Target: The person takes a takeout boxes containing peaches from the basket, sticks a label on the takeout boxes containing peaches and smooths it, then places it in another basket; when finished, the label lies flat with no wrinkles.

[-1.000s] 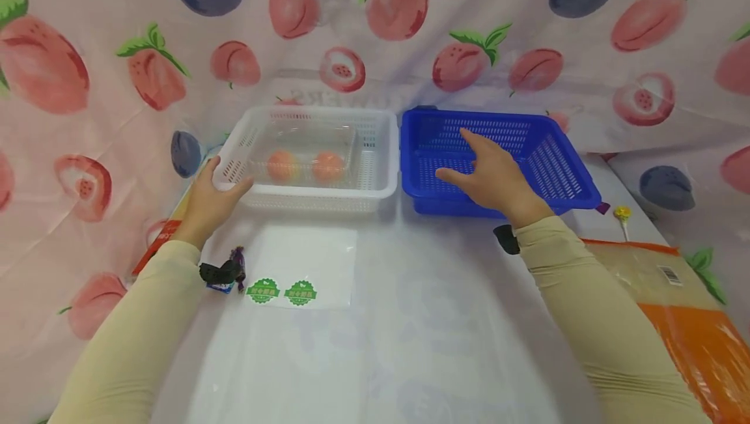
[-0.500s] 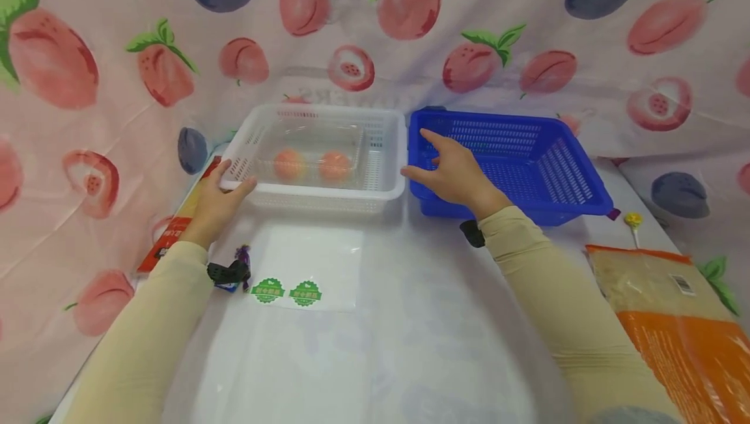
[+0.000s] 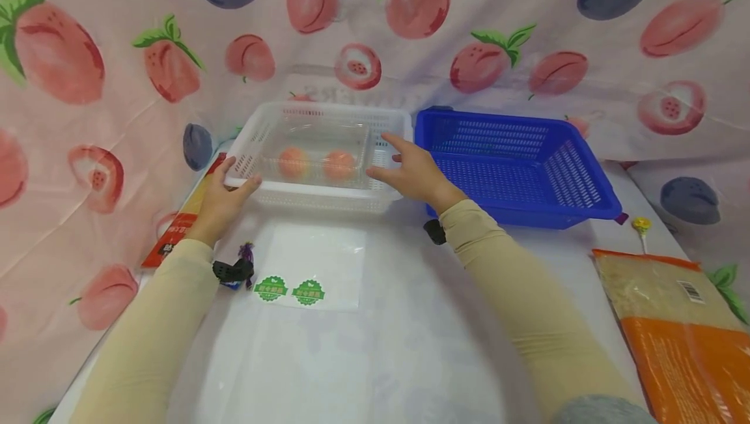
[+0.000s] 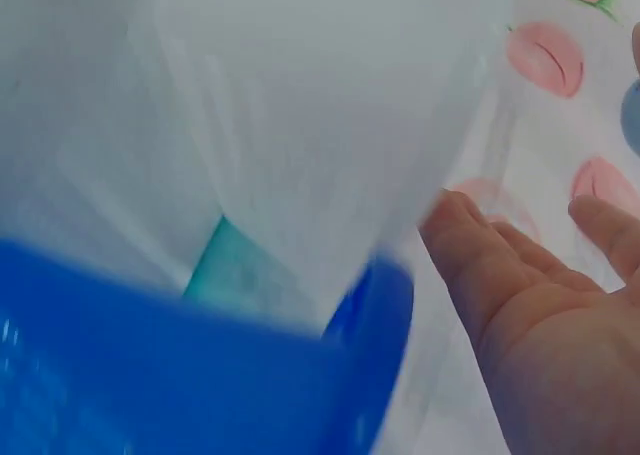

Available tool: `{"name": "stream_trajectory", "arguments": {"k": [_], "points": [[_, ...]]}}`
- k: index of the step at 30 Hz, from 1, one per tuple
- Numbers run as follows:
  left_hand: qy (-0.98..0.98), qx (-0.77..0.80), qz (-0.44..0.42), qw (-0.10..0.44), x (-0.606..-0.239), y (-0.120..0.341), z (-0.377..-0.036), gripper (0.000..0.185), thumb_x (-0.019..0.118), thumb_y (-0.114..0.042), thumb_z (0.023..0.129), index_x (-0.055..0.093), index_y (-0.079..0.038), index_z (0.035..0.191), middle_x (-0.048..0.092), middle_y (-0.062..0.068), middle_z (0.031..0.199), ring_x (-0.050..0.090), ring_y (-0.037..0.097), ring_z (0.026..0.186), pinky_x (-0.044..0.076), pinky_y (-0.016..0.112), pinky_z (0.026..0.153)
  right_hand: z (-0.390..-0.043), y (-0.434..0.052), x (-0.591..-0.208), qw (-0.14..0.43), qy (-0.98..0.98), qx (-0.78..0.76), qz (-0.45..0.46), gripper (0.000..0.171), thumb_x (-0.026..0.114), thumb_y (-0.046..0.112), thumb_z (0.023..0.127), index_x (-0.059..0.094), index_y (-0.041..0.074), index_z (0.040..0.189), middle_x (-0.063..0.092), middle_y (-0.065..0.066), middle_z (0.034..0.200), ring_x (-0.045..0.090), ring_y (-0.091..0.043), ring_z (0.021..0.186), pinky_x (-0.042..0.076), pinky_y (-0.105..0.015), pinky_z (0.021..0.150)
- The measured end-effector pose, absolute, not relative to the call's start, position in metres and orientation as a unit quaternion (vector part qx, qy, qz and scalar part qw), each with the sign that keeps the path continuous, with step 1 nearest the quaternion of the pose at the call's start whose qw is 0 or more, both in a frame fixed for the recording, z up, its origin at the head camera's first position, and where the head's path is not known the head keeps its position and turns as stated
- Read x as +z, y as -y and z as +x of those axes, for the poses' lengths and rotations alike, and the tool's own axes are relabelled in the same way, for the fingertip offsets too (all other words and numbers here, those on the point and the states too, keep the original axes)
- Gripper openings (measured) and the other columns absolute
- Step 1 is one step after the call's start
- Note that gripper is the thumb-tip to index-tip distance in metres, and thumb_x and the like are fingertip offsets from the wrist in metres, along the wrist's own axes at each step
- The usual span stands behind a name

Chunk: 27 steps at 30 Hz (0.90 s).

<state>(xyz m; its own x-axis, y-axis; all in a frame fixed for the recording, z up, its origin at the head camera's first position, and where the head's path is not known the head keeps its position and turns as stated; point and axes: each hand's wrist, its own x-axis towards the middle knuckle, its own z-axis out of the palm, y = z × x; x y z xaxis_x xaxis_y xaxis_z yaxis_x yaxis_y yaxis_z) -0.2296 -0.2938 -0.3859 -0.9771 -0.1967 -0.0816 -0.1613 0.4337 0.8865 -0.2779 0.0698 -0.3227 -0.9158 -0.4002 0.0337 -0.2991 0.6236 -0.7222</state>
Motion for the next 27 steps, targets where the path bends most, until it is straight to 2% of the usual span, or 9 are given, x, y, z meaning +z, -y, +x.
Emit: {"name": "stream_trajectory", "arguments": {"k": [8,13,16,27], "points": [[0.844,-0.525,0.112,0.016,-0.386,0.294,-0.227,0.094,0.062,-0.058,0.093,0.008,-0.027,0.163,0.029,0.022,0.155,0.037,0.039,0.13,0.034,0.06,0.109,-0.289,-0.041,-0.338,0.07,-0.894,-0.373,-0.236,0.08,0.068,0.04,0.095,0.029,0.011,0.158,0.03,-0.009,0.161,0.044,-0.034,0.136,0.041,-0.043,0.109],[0.846,-0.521,0.112,0.021,-0.387,0.294,-0.228,0.092,0.062,-0.057,0.094,0.009,-0.026,0.163,0.029,0.021,0.155,0.038,0.038,0.129,0.035,0.058,0.109,-0.294,-0.027,-0.34,0.06,-0.904,-0.351,-0.235,0.073,0.062,0.042,0.099,0.031,0.01,0.158,0.031,-0.011,0.16,0.028,-0.029,0.146,0.027,-0.041,0.117],[0.846,-0.52,0.114,0.026,-0.386,0.294,-0.228,0.092,0.062,-0.057,0.094,0.01,-0.026,0.163,0.029,0.02,0.155,0.038,0.038,0.129,0.036,0.057,0.109,-0.299,-0.019,-0.341,0.059,-0.909,-0.34,-0.234,0.071,0.058,0.042,0.101,0.031,0.01,0.157,0.031,-0.013,0.16,0.024,-0.03,0.148,0.02,-0.041,0.12],[0.84,-0.531,0.11,0.026,-0.388,0.296,-0.232,0.093,0.063,-0.058,0.092,0.009,-0.029,0.162,0.027,0.017,0.158,0.037,0.037,0.131,0.035,0.056,0.11,-0.322,-0.006,-0.347,0.096,-0.924,-0.317,-0.193,0.07,0.053,0.044,0.103,0.024,0.017,0.16,0.032,-0.018,0.159,0.02,-0.036,0.148,0.02,-0.049,0.119]]}}
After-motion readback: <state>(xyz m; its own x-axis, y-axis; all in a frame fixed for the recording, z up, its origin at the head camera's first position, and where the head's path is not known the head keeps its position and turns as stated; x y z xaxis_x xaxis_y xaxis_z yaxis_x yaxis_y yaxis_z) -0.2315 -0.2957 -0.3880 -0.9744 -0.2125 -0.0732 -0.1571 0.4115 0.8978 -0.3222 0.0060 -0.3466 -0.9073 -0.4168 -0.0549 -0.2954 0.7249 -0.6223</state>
